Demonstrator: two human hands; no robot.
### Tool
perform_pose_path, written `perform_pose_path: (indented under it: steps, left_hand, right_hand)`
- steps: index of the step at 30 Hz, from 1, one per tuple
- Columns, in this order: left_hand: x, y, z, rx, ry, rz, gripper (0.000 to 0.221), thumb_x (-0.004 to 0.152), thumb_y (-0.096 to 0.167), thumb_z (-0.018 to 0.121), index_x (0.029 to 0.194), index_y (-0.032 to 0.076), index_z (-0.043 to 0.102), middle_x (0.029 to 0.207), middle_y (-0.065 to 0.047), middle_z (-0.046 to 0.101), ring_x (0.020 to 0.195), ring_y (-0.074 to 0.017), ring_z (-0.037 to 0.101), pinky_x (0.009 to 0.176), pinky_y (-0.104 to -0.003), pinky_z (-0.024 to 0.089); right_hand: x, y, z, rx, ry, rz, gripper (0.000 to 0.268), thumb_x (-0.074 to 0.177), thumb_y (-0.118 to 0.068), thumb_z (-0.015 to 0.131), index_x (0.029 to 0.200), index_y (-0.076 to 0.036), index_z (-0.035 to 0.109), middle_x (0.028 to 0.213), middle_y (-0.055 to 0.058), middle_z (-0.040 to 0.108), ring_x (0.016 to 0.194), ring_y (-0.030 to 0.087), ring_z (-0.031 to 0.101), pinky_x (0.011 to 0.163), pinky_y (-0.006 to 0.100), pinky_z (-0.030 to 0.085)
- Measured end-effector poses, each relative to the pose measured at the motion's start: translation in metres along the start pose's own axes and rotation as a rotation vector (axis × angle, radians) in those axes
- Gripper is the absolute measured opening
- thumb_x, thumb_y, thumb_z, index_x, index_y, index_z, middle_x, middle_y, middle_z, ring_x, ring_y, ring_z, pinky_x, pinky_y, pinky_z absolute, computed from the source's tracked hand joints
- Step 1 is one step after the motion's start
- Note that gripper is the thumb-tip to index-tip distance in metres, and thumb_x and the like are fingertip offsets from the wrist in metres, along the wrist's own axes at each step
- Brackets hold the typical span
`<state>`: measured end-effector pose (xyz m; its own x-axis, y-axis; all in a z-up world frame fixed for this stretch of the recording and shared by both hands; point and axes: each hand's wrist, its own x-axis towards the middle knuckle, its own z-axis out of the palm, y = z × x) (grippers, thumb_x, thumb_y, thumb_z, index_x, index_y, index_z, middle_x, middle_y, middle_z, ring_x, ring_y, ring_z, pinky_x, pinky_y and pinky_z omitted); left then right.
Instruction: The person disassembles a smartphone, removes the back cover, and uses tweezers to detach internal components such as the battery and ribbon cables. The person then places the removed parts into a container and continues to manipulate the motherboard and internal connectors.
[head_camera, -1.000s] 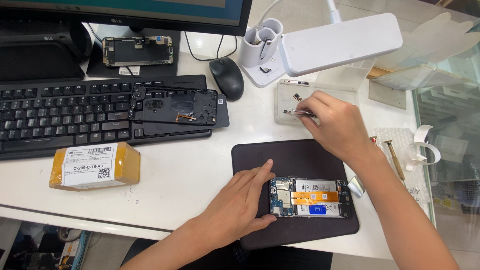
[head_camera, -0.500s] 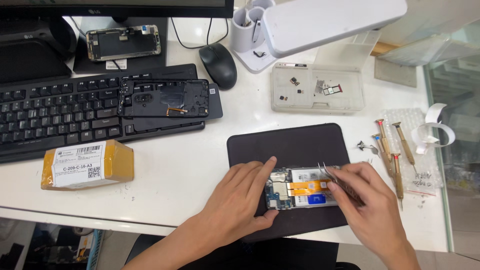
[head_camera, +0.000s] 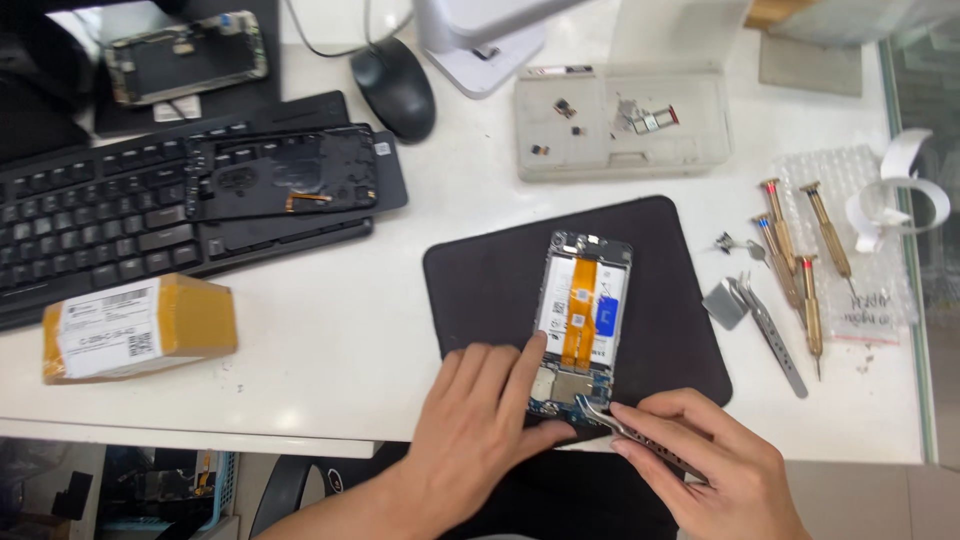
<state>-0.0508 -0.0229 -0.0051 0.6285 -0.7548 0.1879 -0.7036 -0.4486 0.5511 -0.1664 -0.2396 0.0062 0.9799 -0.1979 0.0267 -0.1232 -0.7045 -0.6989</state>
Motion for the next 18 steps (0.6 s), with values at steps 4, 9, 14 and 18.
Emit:
perform_pose_path:
  steps: [4,9,14,18]
  left_hand:
    - [0.010,-0.013,-0.012,0.001,0.029,0.183,0.082,0.074,0.038,0.084,0.138,-0.004,0.052,0.138,-0.023,0.053,0.131,-0.0387,0.050,0.102,-0.047,0.045]
    - [0.018,-0.020,-0.015,-0.072,-0.052,0.210,0.076,0.082,0.038,0.083,0.137,-0.004,0.053,0.151,-0.020,0.048,0.144,-0.0351,0.044,0.112,-0.049,0.041]
    - [0.017,-0.023,-0.013,-0.104,-0.035,0.195,0.076,0.082,0.039,0.083,0.137,-0.004,0.054,0.150,-0.018,0.051,0.142,-0.0330,0.046,0.110,-0.048,0.041]
    - [0.015,-0.025,-0.010,-0.099,-0.028,0.201,0.076,0.081,0.040,0.082,0.136,-0.004,0.055,0.150,-0.019,0.051,0.143,-0.0326,0.046,0.111,-0.048,0.041]
  right_hand:
    - [-0.015,0.004,0.002,0.011,-0.057,0.101,0.033,0.068,-0.010,0.085,0.101,-0.012,0.083,0.091,0.002,0.077,0.079,0.011,0.072,0.063,0.024,0.060]
    - [-0.013,0.004,0.006,0.054,-0.032,0.016,0.031,0.073,-0.008,0.083,0.104,-0.011,0.082,0.091,0.002,0.077,0.081,0.011,0.073,0.064,0.023,0.060]
    - [-0.004,0.002,0.006,0.084,-0.083,0.024,0.032,0.071,-0.008,0.083,0.103,-0.010,0.082,0.090,0.003,0.077,0.076,0.011,0.073,0.061,0.023,0.060]
    - [-0.003,-0.002,0.007,0.081,-0.093,0.068,0.031,0.073,-0.007,0.083,0.104,-0.009,0.082,0.088,0.002,0.078,0.073,0.011,0.073,0.059,0.023,0.060]
